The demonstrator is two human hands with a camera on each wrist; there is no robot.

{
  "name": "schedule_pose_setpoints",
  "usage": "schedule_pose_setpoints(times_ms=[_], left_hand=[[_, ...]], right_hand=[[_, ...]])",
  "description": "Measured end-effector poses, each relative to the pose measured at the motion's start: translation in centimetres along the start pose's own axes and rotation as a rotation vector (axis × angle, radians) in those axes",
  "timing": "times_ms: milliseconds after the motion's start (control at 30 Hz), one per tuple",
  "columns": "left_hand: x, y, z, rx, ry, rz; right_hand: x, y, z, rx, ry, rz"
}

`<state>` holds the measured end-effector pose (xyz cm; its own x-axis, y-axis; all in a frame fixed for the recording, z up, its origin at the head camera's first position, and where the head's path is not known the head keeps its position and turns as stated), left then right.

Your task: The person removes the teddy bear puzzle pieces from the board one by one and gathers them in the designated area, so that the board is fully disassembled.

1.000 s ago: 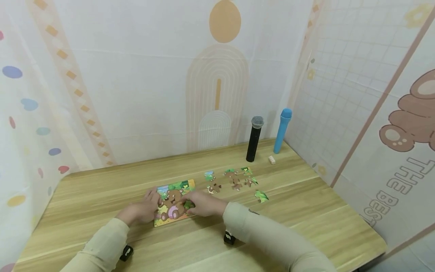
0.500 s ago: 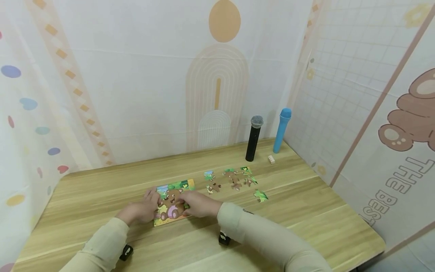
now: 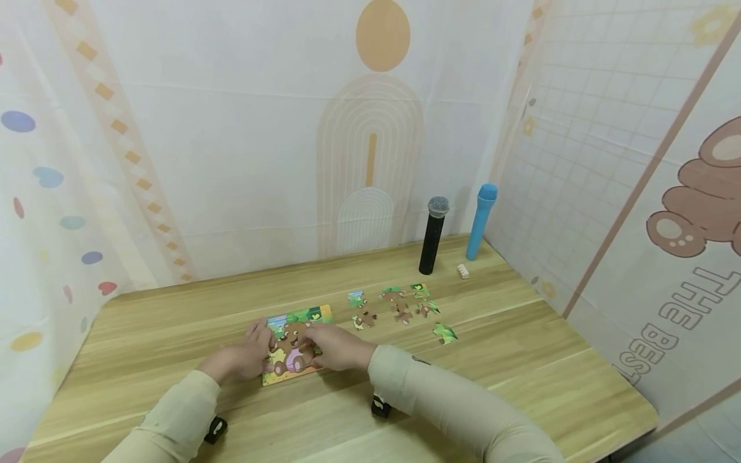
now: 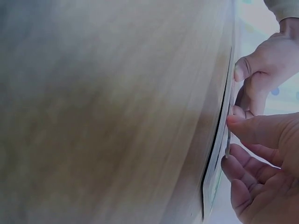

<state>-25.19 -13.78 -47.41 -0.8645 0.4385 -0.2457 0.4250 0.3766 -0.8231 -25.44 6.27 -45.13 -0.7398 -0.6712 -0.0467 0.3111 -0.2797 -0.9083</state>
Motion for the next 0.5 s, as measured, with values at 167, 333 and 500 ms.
schedule_pose_setpoints(times_ms=[167, 333, 500], left_hand=[[0.09, 0.04, -0.04, 0.000, -0.001, -0.007], [-0.08, -0.06, -0.27, -0.005, -0.017, 0.007], [-0.39, -0.33, -0.68, -0.033, -0.031, 0.023]], right_hand=[[-0.04, 0.04, -0.07, 0.007, 0.024, 0.002], [-0.09, -0.11, 0.06, 0.024, 0.043, 0.000], [0.03, -0.12, 0.04, 0.027, 0.042, -0.001]])
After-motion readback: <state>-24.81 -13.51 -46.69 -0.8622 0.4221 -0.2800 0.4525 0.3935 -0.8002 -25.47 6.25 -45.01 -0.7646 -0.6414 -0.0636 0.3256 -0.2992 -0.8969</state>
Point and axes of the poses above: each hand's wrist, its own x-axis towards the middle knuckle, its own y-axis out of the palm, z = x × y, the point moved 3 cm from there along x, towards the middle knuckle, and after that the axes turned 7 degrees about y, right-handed, at the moved point
